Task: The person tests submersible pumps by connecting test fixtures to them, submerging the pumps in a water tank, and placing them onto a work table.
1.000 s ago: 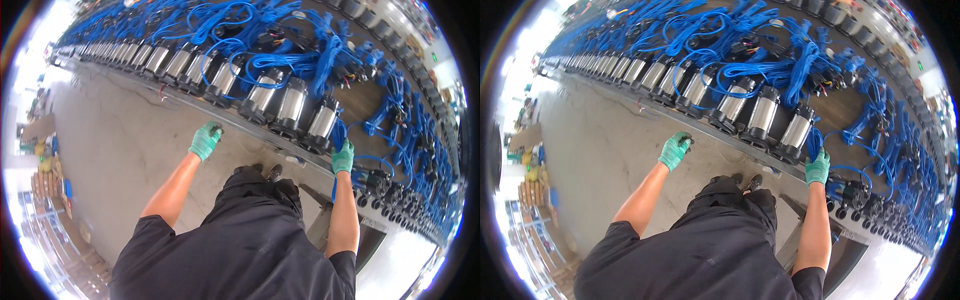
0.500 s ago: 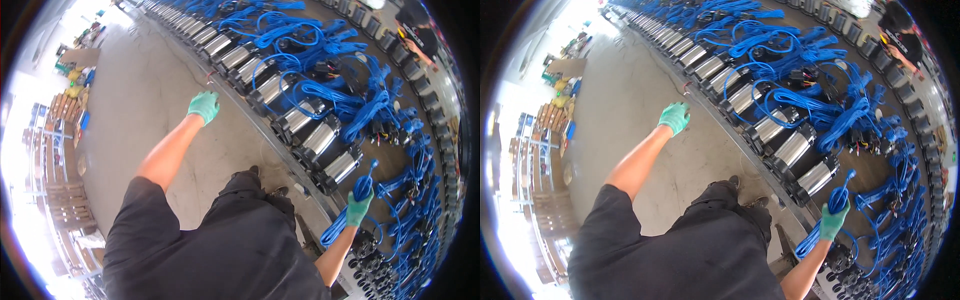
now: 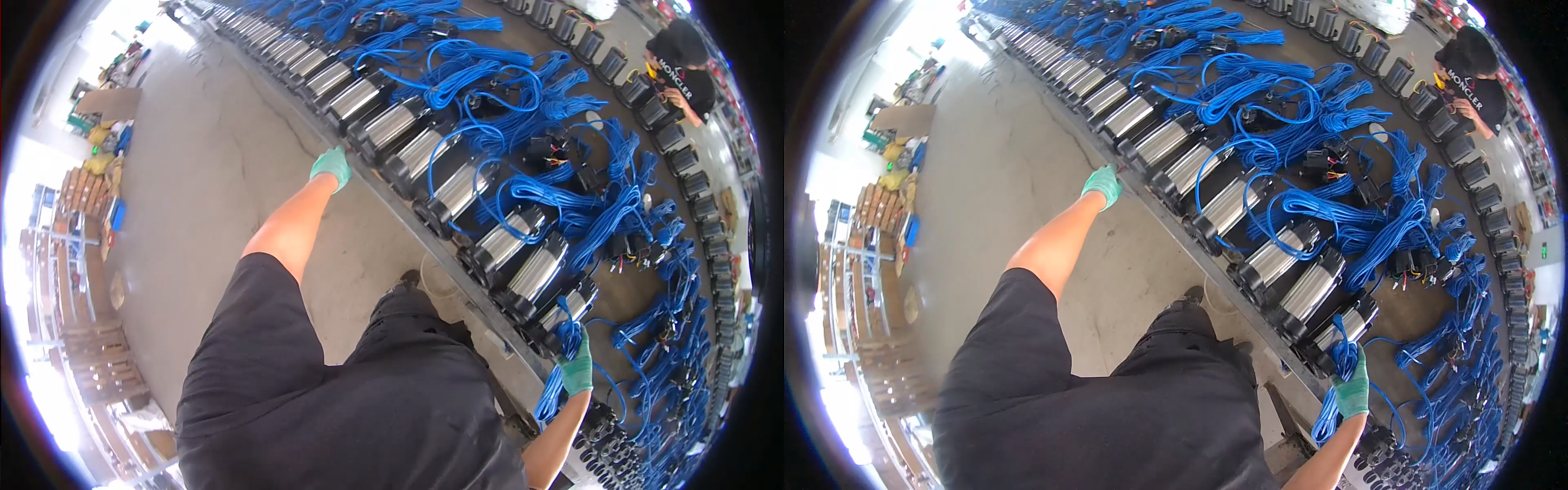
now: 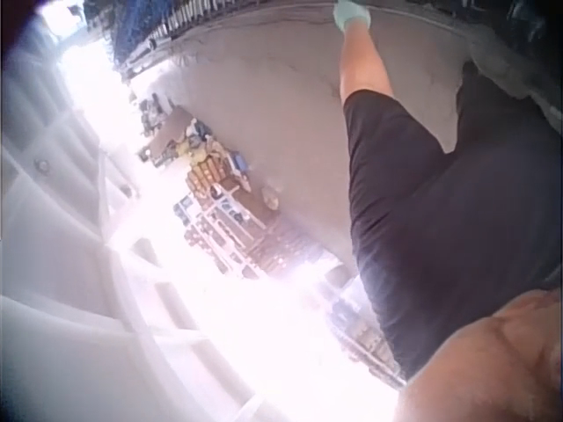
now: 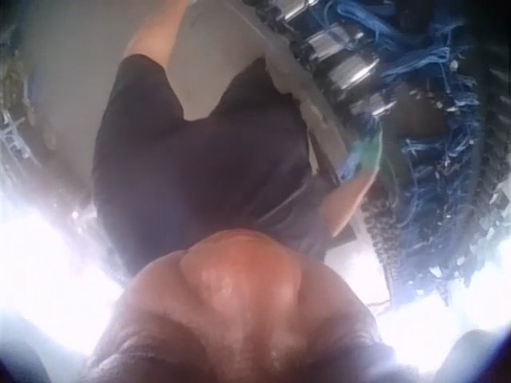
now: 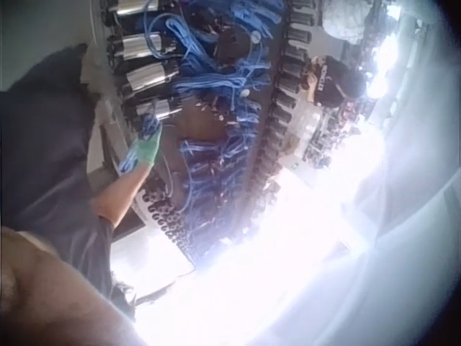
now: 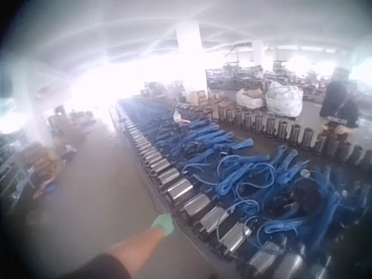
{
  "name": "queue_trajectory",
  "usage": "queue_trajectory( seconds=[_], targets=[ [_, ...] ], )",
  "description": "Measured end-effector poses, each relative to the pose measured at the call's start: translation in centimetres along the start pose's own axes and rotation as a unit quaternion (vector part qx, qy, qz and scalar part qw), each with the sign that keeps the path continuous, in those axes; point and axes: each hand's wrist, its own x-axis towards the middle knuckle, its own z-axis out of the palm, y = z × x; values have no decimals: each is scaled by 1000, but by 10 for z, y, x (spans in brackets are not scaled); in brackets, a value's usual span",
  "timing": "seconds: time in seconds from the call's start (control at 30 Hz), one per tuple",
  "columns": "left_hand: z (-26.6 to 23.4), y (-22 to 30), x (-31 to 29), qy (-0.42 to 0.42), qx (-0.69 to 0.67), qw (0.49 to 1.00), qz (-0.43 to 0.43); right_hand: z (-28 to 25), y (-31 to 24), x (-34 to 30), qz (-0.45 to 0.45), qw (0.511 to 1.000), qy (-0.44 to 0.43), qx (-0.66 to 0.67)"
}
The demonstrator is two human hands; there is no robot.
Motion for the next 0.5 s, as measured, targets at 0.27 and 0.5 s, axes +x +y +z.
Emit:
queue_trajectory(
  seconds=[0.27, 0.5],
  targets=[
    [55, -30, 69, 49, -74, 996, -29, 2, 9, -6, 83, 993, 86, 25],
    [36, -22, 79, 30, -27, 999, -6, 4, 72, 12, 132, 975, 152, 91]
  ],
)
